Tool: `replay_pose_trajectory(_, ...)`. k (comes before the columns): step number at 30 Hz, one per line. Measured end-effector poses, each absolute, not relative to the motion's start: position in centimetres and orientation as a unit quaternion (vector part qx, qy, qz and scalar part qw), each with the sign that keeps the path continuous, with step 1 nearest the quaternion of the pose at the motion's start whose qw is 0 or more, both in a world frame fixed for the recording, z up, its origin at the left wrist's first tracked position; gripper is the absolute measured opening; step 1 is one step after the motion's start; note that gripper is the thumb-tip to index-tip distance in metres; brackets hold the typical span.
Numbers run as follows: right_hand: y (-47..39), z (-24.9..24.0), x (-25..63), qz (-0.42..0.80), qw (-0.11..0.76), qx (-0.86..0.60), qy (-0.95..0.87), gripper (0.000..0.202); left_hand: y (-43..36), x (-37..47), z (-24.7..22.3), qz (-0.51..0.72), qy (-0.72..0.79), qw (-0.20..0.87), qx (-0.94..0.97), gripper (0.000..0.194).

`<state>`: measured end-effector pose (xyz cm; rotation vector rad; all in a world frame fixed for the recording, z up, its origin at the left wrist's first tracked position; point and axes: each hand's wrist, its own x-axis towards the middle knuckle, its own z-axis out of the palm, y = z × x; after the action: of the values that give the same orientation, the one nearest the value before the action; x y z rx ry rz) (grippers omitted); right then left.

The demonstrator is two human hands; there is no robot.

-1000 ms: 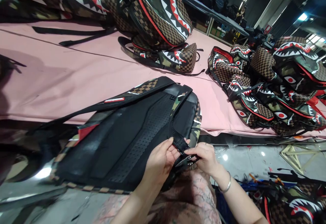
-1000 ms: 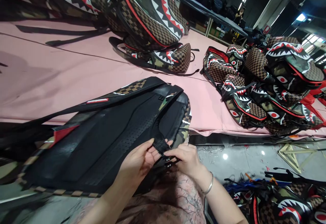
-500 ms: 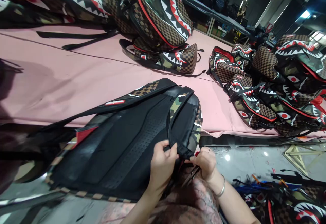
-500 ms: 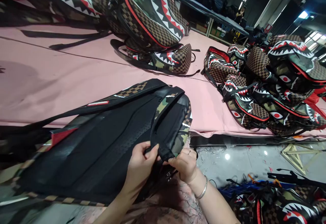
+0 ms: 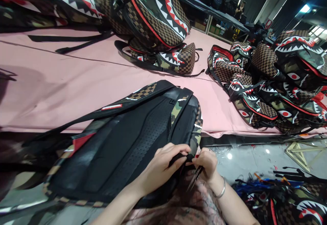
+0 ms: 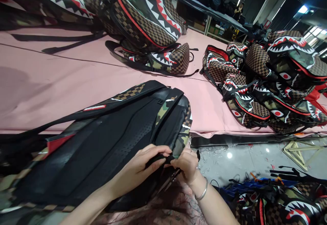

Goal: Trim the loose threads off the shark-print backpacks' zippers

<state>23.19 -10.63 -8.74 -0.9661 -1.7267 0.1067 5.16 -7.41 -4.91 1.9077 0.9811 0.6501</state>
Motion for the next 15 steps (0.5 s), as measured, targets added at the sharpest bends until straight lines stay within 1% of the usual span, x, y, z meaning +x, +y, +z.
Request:
replay_pose_trajectory(2, -10.6, -8.8, 23.0, 0.069, 0.562, -0.402, -0.72, 0.027, -7.6, 5.3, -5.2, 0.304, 0.397, 0.451, 0.739, 0.018)
replay_pose_trajectory(4, -10.5, -8.9, 22.9, 0.116, 0.574, -0.404, -0.702, 0.028, -7.9, 5.5, -5.8, 0.329, 0.392, 0.464, 0.722, 0.015)
replay_pose_trajectory(8, -10.1, -9.6, 22.9, 0.24, 0.582, -0.44, -0.64, 0.03, -8.3, 5.9, -7.2, 0.373, 0.393, 0.457, 0.705, 0.016)
replay_pose_trajectory(12, -9.6, -10.0, 23.3, 0.398, 0.562, -0.487, -0.537, 0.037, -8.8, 6.8, -8.1, 0.434, 0.376, 0.375, 0.728, 0.013)
replay_pose_trajectory(15, -9.5, -9.2, 24.2, 0.536, 0.494, -0.509, -0.458, 0.04, -9.5, 7.7, -8.3, 0.449, 0.379, 0.299, 0.752, 0.014)
